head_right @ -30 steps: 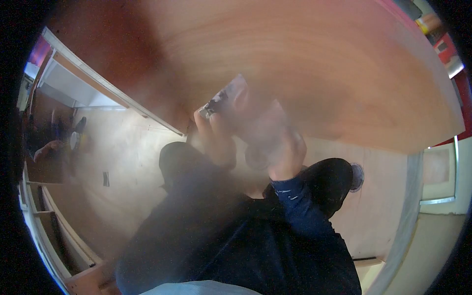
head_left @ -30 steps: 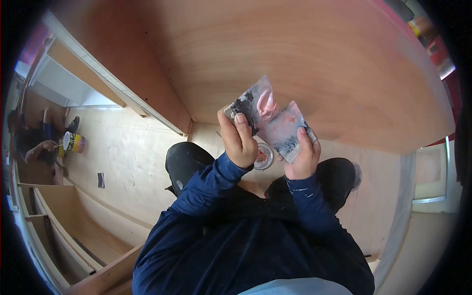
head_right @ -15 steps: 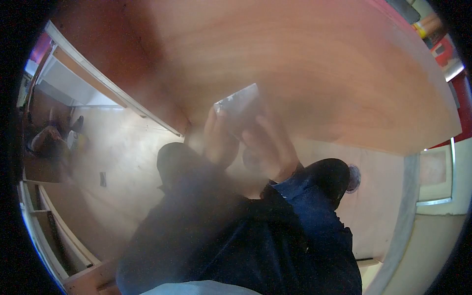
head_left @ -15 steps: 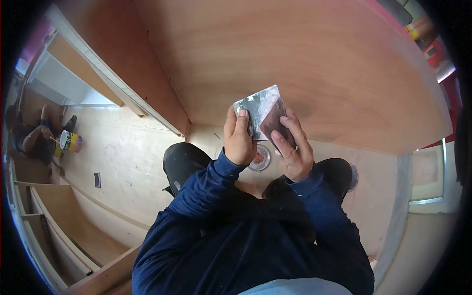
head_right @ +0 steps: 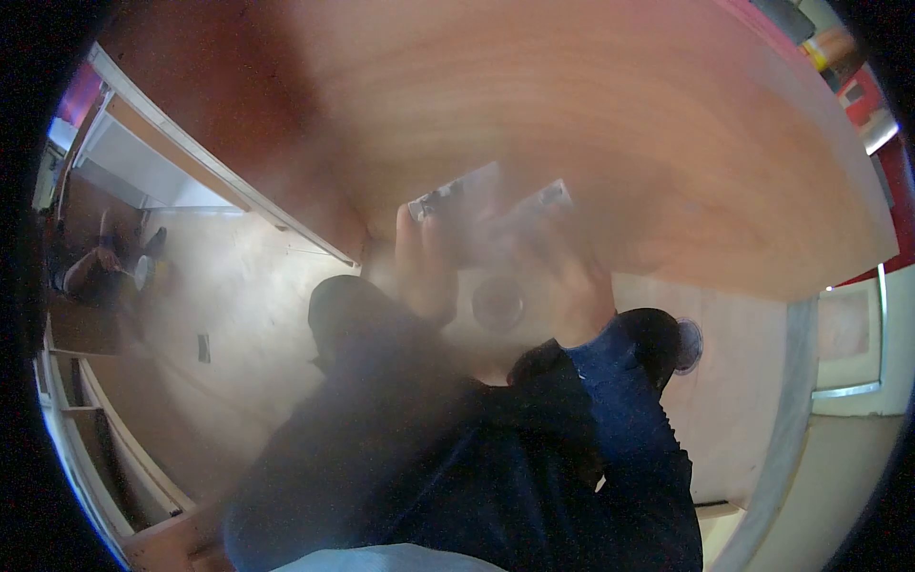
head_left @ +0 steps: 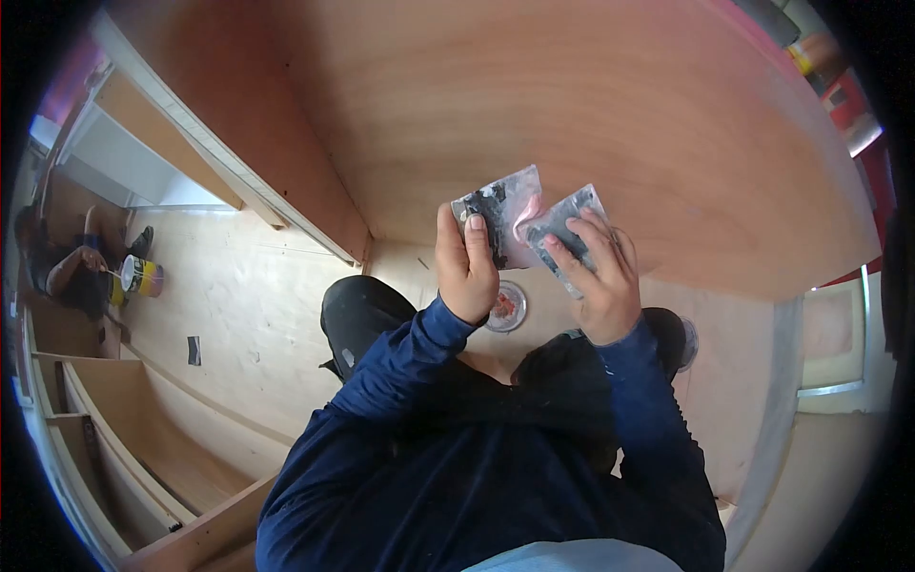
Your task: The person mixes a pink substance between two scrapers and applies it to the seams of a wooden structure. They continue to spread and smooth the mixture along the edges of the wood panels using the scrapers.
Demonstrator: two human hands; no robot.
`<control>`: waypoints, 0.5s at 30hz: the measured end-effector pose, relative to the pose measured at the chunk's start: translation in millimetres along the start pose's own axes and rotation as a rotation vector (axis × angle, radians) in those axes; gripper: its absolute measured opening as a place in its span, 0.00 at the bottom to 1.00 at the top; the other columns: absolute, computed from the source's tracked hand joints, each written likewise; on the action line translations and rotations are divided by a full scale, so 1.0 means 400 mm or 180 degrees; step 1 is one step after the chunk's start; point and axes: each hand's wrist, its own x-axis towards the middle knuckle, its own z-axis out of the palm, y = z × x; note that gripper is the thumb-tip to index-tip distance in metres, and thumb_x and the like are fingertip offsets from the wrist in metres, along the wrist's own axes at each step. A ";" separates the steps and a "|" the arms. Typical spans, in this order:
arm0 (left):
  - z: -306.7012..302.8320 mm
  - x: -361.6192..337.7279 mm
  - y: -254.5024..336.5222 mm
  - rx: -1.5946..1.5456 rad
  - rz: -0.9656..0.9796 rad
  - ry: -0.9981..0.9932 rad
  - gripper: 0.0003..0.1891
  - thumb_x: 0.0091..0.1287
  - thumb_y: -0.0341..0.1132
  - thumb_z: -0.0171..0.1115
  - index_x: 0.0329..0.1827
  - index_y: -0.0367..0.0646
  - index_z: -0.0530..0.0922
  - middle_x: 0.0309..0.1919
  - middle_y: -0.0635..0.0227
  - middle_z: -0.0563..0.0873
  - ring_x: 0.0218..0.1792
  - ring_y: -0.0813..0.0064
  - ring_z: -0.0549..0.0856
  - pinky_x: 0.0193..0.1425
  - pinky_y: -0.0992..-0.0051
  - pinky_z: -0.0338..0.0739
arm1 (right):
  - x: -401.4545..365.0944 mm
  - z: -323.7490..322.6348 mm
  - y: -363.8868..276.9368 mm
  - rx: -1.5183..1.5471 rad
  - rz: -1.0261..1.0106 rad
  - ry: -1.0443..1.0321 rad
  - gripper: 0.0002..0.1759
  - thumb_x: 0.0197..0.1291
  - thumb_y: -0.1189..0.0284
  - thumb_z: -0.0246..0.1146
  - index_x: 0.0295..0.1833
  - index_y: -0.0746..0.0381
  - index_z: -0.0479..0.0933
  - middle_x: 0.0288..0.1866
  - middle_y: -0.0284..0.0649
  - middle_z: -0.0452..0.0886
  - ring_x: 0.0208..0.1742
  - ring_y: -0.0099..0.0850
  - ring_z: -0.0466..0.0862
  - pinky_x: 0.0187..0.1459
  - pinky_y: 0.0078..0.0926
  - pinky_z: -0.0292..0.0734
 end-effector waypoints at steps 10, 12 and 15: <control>0.009 0.003 -0.103 -0.0897 -0.0623 0.0128 0.12 0.77 0.32 0.47 0.58 0.36 0.70 0.49 0.66 0.80 0.47 0.76 0.79 0.53 0.75 0.75 | 0.039 0.035 0.006 0.1455 0.0289 -0.0296 0.35 0.41 0.94 0.52 0.57 0.59 0.81 0.59 0.53 0.76 0.65 0.53 0.75 0.64 0.39 0.71; 0.006 0.005 -0.099 -0.1195 -0.0451 0.0014 0.12 0.77 0.32 0.46 0.58 0.35 0.69 0.50 0.65 0.79 0.48 0.77 0.79 0.55 0.75 0.75 | 0.030 0.071 -0.004 0.1360 0.0124 -0.0233 0.36 0.43 0.94 0.50 0.60 0.60 0.79 0.60 0.55 0.76 0.65 0.54 0.75 0.64 0.40 0.71; 0.004 0.008 -0.077 -0.2176 -0.1230 0.0185 0.12 0.77 0.31 0.45 0.58 0.36 0.69 0.45 0.68 0.79 0.45 0.82 0.78 0.51 0.79 0.75 | 0.000 0.105 0.008 0.1348 0.0041 -0.0073 0.35 0.44 0.94 0.49 0.60 0.62 0.78 0.60 0.55 0.76 0.64 0.53 0.76 0.63 0.39 0.71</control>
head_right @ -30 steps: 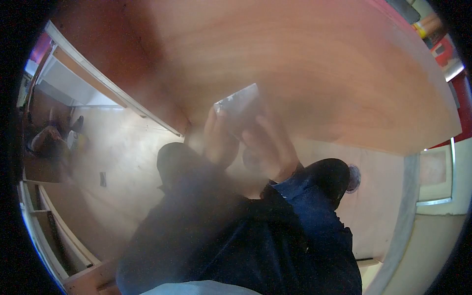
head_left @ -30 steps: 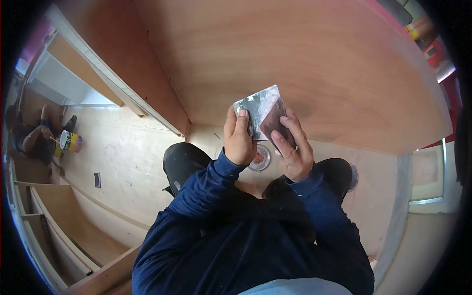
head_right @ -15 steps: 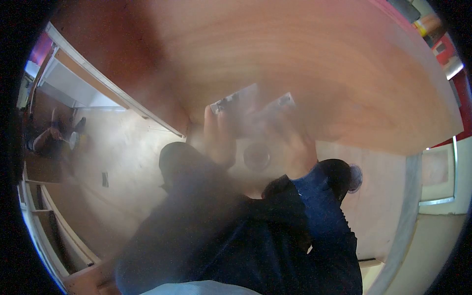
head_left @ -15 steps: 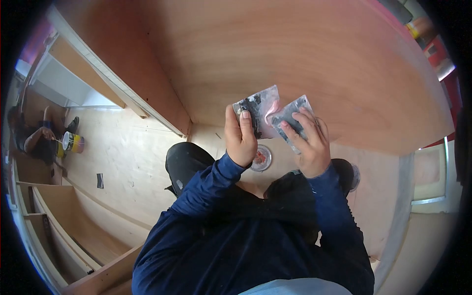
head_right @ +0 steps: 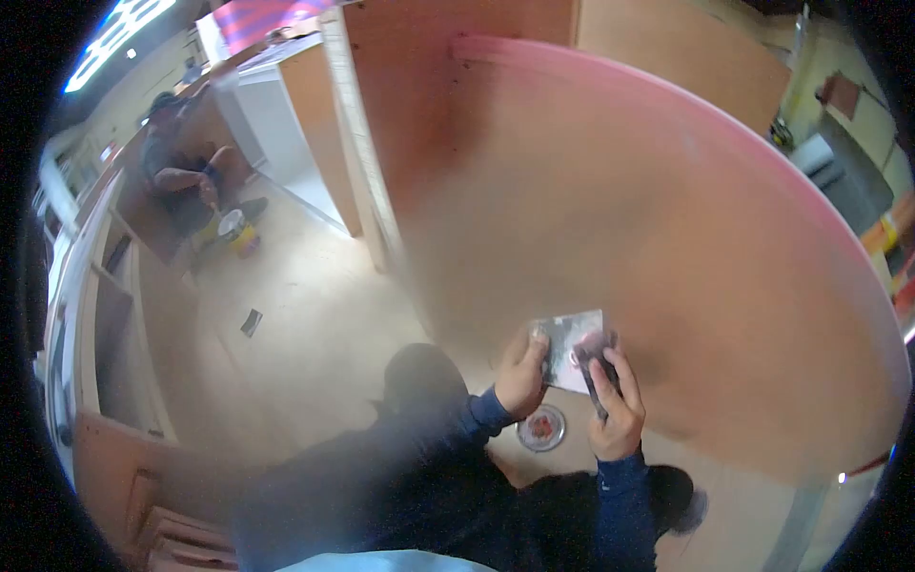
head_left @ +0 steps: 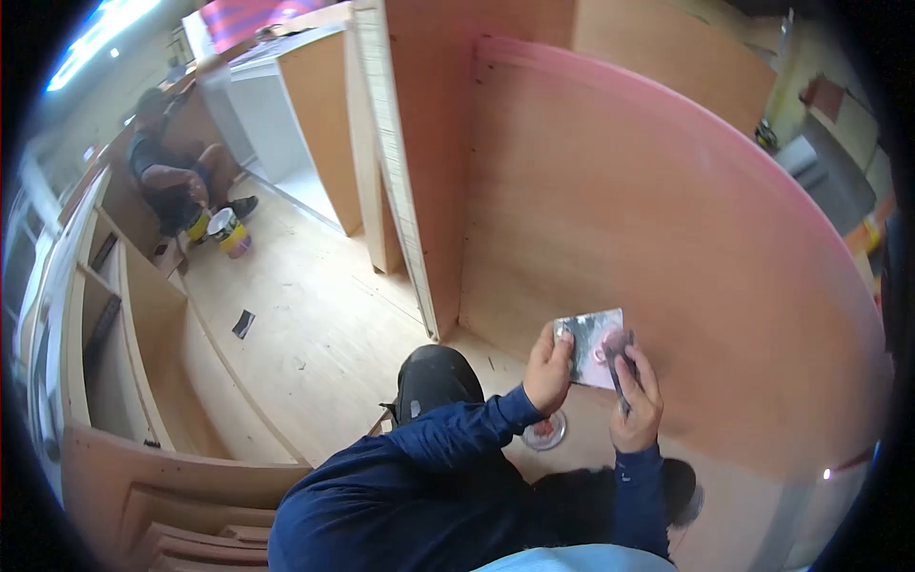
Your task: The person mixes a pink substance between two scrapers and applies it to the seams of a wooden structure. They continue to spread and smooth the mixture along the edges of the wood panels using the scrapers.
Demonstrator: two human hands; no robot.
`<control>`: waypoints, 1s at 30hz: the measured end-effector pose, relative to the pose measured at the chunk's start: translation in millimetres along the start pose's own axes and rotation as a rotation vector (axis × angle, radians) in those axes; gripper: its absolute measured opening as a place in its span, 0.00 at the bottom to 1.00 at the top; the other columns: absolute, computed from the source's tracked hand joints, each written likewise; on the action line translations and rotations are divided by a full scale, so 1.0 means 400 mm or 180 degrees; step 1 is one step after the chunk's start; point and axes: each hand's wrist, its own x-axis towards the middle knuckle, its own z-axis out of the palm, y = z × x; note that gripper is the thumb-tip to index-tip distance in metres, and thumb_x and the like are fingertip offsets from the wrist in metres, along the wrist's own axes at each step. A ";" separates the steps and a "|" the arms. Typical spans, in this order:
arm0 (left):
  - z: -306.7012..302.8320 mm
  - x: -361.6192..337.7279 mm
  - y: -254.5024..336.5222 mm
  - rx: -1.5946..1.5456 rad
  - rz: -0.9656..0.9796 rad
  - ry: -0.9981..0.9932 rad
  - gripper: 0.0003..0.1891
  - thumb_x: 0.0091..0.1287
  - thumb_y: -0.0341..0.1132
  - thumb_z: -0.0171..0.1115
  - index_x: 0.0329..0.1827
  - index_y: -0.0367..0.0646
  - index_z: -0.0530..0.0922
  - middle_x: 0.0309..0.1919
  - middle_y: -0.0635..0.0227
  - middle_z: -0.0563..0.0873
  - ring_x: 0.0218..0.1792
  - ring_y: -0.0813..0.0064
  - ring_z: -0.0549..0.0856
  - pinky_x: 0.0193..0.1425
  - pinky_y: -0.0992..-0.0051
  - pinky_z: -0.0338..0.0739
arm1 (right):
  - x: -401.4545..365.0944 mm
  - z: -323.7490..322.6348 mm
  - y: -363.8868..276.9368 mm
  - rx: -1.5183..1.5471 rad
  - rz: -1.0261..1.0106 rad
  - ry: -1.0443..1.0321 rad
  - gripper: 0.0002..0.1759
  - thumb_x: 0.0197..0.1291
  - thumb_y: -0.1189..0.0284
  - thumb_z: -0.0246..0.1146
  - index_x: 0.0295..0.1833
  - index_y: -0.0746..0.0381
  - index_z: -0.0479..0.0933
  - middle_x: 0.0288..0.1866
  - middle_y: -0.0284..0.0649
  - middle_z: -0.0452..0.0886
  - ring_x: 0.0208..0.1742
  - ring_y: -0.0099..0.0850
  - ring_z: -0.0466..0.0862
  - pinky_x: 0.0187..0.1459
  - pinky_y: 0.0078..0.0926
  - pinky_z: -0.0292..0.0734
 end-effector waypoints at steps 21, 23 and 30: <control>0.023 0.012 -0.010 0.1705 0.1451 0.0550 0.09 0.76 0.33 0.47 0.51 0.37 0.67 0.35 0.62 0.80 0.35 0.76 0.79 0.39 0.71 0.75 | -0.015 0.058 0.029 0.3227 0.1986 0.0990 0.29 0.74 0.60 0.52 0.70 0.69 0.59 0.67 0.48 0.67 0.64 0.45 0.73 0.63 0.46 0.70; 0.023 0.007 0.002 0.1879 0.1340 0.0633 0.09 0.75 0.32 0.47 0.51 0.36 0.67 0.33 0.55 0.80 0.34 0.68 0.81 0.40 0.69 0.75 | -0.050 0.055 0.039 0.2776 0.2071 0.0905 0.29 0.74 0.56 0.51 0.66 0.70 0.64 0.60 0.48 0.73 0.59 0.42 0.77 0.60 0.42 0.73; 0.005 0.036 -0.038 0.1538 0.0988 0.0443 0.10 0.76 0.35 0.48 0.52 0.37 0.68 0.36 0.65 0.80 0.36 0.76 0.79 0.41 0.72 0.76 | -0.105 -0.011 0.127 0.1031 0.2556 -0.0003 0.34 0.73 0.51 0.50 0.68 0.72 0.64 0.56 0.48 0.76 0.50 0.40 0.81 0.56 0.37 0.76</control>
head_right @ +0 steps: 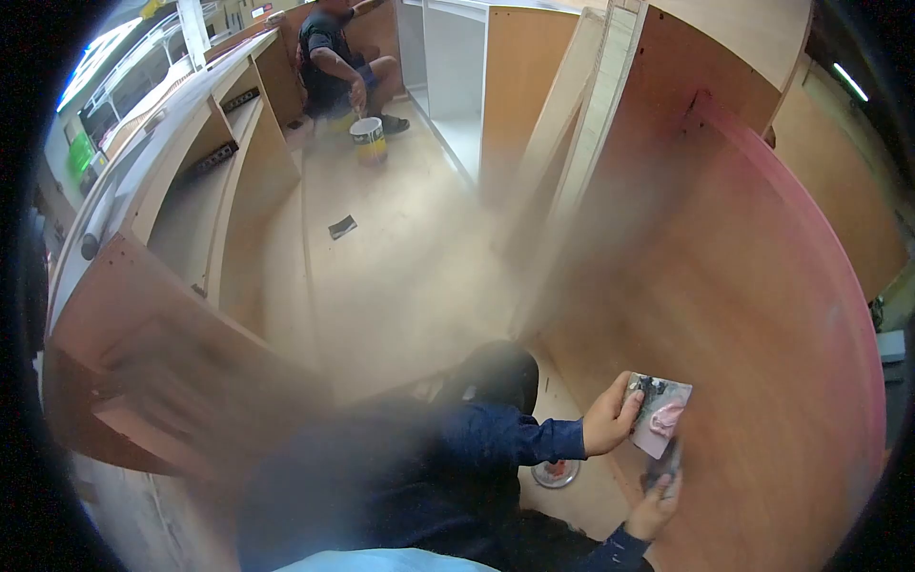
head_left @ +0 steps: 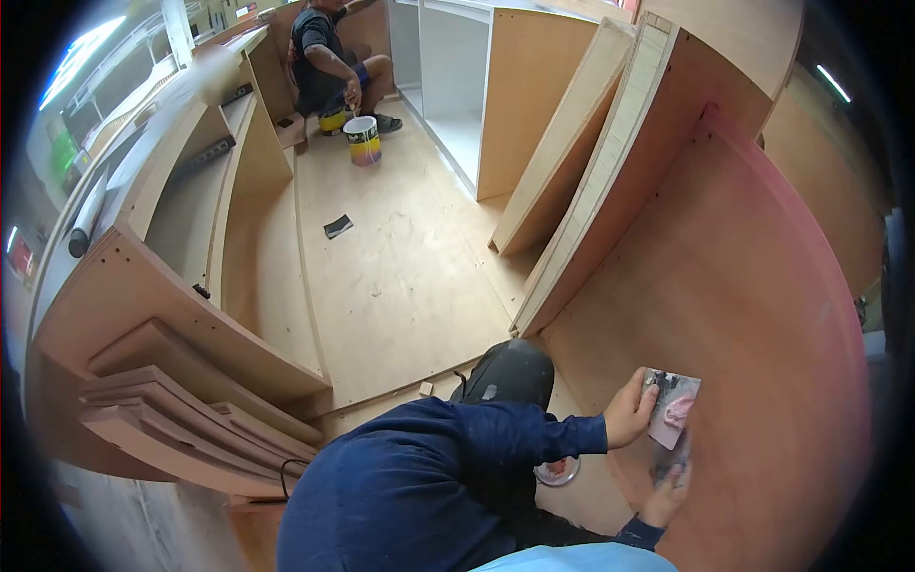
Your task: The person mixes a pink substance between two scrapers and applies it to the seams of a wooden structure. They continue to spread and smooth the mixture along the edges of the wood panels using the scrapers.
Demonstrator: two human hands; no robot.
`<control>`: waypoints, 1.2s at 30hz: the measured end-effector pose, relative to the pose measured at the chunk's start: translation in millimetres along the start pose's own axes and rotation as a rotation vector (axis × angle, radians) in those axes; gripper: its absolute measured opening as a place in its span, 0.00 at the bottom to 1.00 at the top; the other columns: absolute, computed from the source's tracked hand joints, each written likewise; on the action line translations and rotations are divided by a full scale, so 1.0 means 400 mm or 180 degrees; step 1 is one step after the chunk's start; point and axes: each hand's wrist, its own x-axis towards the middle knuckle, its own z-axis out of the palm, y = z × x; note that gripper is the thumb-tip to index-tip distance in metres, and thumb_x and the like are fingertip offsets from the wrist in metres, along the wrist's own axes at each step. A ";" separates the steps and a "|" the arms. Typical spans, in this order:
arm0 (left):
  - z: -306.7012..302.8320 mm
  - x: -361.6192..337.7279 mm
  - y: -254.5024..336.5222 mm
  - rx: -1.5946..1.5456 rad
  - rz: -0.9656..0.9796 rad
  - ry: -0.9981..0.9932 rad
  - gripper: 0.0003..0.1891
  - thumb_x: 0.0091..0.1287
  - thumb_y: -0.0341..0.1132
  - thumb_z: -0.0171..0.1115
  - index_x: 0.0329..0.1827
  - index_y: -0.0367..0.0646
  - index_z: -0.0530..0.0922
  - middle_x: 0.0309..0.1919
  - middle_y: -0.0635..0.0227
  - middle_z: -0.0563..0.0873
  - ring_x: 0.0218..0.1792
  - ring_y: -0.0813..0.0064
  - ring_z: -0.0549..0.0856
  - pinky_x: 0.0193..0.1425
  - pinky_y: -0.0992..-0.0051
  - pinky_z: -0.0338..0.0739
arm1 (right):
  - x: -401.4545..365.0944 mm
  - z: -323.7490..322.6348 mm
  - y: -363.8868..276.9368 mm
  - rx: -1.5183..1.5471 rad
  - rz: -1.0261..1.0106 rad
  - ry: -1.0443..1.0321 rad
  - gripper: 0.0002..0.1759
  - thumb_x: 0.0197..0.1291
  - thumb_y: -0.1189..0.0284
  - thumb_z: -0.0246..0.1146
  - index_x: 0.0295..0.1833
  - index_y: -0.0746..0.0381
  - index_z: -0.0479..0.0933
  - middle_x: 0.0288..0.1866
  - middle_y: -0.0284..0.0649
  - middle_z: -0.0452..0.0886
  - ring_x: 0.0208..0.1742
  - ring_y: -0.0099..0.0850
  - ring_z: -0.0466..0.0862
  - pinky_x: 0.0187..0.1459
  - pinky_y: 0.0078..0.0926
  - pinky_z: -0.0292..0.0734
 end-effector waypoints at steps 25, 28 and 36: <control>-0.018 -0.002 0.016 -0.0023 0.0127 -0.0113 0.08 0.77 0.32 0.45 0.51 0.37 0.69 0.41 0.69 0.79 0.41 0.83 0.76 0.47 0.79 0.74 | -0.052 0.069 -0.034 -0.0742 -0.1407 0.0192 0.25 0.62 0.81 0.58 0.66 0.60 0.72 0.58 0.54 0.77 0.59 0.52 0.77 0.59 0.38 0.74; -0.004 -0.001 0.005 -0.0478 0.0262 -0.0177 0.08 0.78 0.32 0.44 0.54 0.40 0.69 0.43 0.69 0.79 0.43 0.81 0.79 0.49 0.78 0.76 | -0.057 0.092 0.095 -0.0206 -0.0622 -0.0097 0.21 0.67 0.76 0.56 0.65 0.63 0.71 0.57 0.51 0.79 0.57 0.49 0.80 0.55 0.38 0.78; -0.027 0.025 0.008 -0.1897 -0.0549 -0.0337 0.14 0.78 0.34 0.42 0.63 0.43 0.66 0.55 0.65 0.78 0.55 0.72 0.79 0.60 0.69 0.76 | -0.052 0.036 0.033 0.2645 0.0238 0.0557 0.23 0.71 0.58 0.54 0.62 0.65 0.71 0.48 0.44 0.82 0.42 0.37 0.86 0.26 0.35 0.85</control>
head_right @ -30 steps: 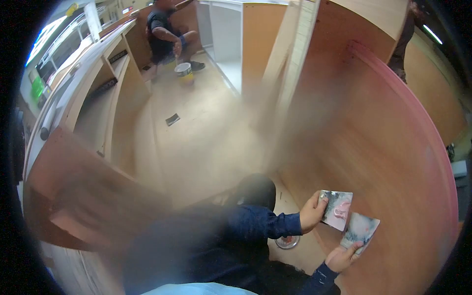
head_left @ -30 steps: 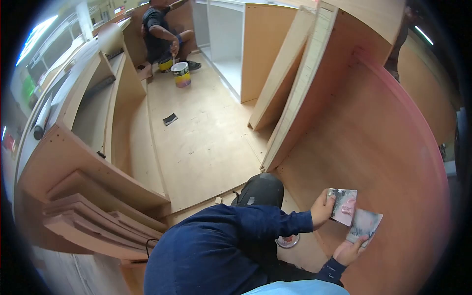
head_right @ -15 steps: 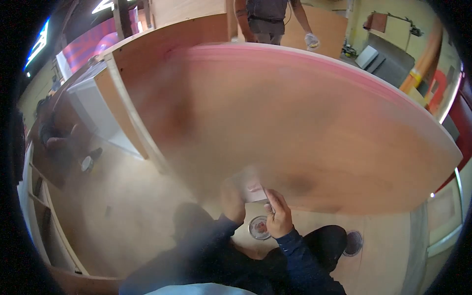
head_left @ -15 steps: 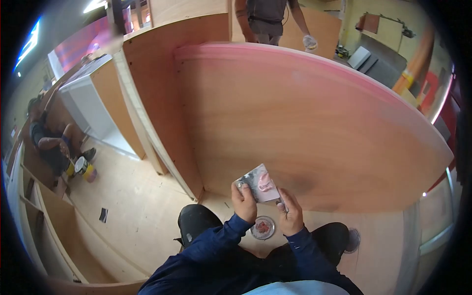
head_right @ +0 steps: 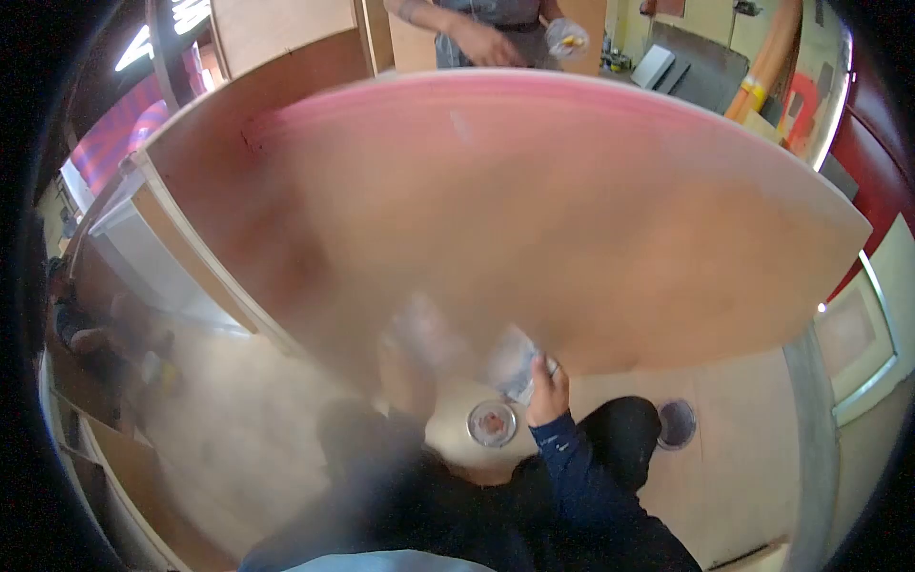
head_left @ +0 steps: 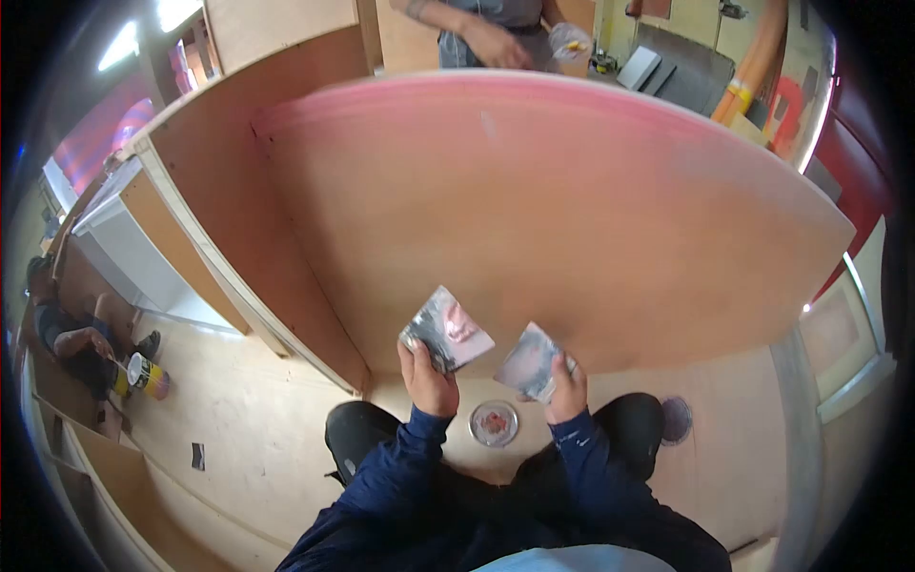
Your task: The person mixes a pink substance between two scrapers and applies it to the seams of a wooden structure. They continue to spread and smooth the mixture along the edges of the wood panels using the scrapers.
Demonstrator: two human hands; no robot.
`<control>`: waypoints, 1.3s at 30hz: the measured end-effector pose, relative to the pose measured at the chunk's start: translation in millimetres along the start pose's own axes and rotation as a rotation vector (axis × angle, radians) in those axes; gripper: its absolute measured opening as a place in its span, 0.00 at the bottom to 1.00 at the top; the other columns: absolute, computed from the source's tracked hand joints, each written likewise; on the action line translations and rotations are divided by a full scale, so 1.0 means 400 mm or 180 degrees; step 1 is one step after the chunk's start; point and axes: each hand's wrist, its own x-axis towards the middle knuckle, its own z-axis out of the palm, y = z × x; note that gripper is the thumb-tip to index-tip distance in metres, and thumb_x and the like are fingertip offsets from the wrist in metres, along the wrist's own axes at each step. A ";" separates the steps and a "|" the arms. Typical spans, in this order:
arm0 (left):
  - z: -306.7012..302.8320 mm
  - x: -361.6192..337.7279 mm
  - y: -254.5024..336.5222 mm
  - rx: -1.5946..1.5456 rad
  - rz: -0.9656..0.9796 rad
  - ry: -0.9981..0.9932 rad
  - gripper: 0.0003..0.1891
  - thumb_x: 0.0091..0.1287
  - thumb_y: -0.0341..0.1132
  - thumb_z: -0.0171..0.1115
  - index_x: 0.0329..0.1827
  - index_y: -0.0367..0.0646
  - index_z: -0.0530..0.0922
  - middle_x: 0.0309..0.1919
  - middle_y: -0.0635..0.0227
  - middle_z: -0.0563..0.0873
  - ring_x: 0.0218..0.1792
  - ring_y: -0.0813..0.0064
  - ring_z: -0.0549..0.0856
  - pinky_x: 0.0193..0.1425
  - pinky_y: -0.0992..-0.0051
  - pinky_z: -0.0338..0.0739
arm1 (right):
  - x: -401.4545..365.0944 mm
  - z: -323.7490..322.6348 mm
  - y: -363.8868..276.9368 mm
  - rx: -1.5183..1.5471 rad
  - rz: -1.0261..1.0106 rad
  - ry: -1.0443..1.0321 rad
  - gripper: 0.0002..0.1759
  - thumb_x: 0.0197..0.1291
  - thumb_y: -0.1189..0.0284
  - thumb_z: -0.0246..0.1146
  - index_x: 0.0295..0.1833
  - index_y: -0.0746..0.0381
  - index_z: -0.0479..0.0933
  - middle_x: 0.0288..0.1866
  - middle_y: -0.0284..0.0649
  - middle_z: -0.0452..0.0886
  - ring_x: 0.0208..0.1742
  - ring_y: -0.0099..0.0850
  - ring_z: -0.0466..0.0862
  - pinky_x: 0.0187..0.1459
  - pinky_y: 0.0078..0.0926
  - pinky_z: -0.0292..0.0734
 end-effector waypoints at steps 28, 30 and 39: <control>0.052 -0.114 0.068 0.2737 0.0915 -0.0894 0.10 0.75 0.30 0.47 0.51 0.32 0.68 0.23 0.62 0.78 0.22 0.74 0.77 0.26 0.74 0.69 | 0.050 0.093 -0.031 -0.1136 -0.1142 0.0732 0.14 0.65 0.75 0.55 0.52 0.72 0.76 0.49 0.46 0.82 0.49 0.36 0.83 0.52 0.35 0.78; 0.038 -0.092 0.045 0.2882 0.1100 -0.0873 0.10 0.75 0.31 0.47 0.51 0.32 0.68 0.25 0.63 0.79 0.24 0.75 0.78 0.28 0.74 0.71 | 0.056 0.090 -0.061 -0.1729 -0.1636 0.0823 0.15 0.66 0.74 0.55 0.53 0.73 0.75 0.51 0.47 0.81 0.51 0.37 0.82 0.54 0.36 0.77; 0.054 -0.051 0.044 0.0808 -0.0879 0.0030 0.11 0.78 0.33 0.46 0.57 0.38 0.67 0.46 0.65 0.79 0.44 0.79 0.81 0.48 0.76 0.80 | -0.008 0.174 -0.050 -0.1580 -0.2716 -0.0354 0.27 0.73 0.62 0.54 0.65 0.74 0.66 0.62 0.52 0.74 0.63 0.43 0.75 0.65 0.42 0.69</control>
